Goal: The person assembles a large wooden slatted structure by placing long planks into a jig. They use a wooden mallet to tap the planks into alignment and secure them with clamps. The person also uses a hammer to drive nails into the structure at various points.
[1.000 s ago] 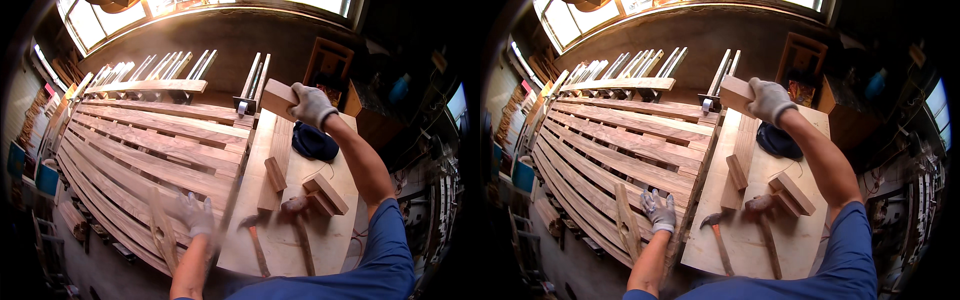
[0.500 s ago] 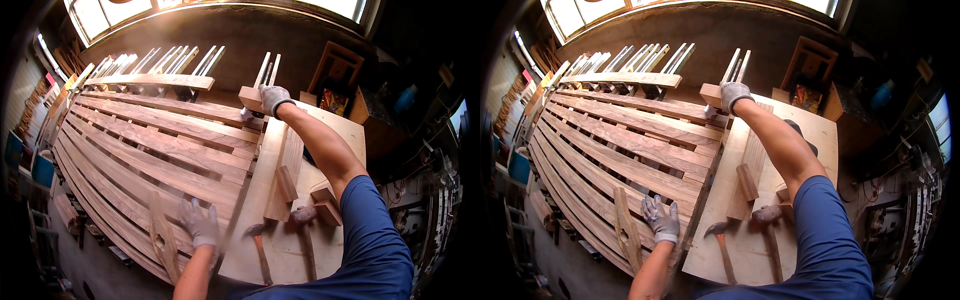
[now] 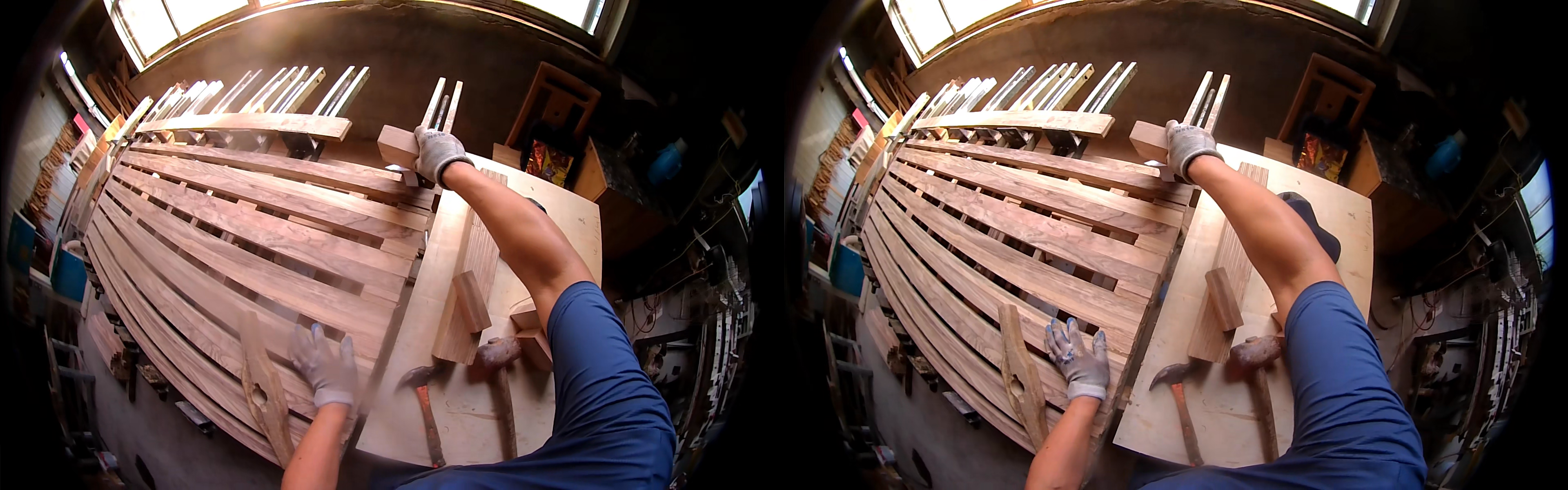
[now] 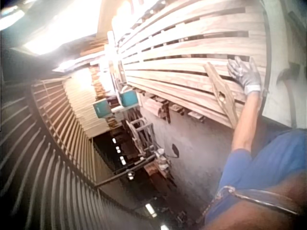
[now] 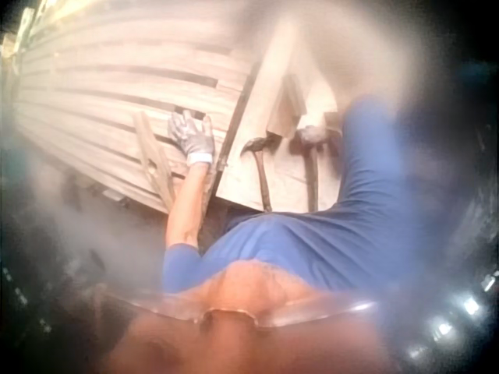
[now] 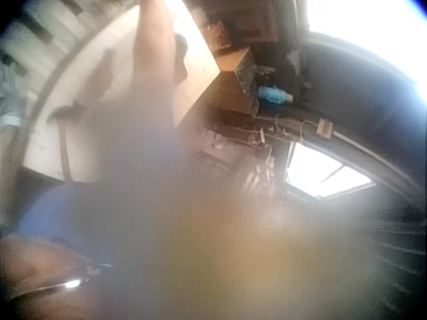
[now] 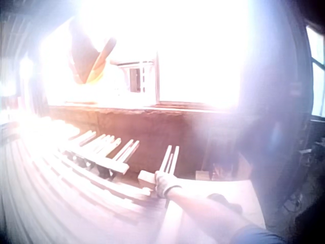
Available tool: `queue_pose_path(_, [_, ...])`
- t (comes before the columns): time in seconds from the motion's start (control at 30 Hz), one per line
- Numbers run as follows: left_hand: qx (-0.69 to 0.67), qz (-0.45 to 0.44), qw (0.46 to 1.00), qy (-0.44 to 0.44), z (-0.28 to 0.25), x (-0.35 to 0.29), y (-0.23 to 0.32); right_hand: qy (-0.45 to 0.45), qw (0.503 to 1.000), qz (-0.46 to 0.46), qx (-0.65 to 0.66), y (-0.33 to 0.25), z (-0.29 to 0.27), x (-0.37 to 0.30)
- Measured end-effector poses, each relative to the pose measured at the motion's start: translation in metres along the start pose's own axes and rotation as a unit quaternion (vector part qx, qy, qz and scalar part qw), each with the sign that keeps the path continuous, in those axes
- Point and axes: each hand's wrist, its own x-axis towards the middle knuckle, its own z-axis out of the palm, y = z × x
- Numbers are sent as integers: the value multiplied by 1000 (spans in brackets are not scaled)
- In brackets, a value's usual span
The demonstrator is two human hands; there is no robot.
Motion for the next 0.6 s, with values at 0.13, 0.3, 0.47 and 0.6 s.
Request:
queue_pose_path(0.13, [2,-20,1000,-11,-2,0,4,-14,1000,-12,-7,-2,-4,-7])
queue_pose_path(0.3, [-6,-13,1000,-6,2,1,1,-39,999,-1,-23,13,20,-1])
queue_pose_path(0.47, [-5,-12,1000,-5,0,2,2,-53,998,14,5,11,35,-5])
queue_pose_path(0.6, [7,-12,1000,-11,-3,1,3,-38,999,14,-27,18,33,-7])
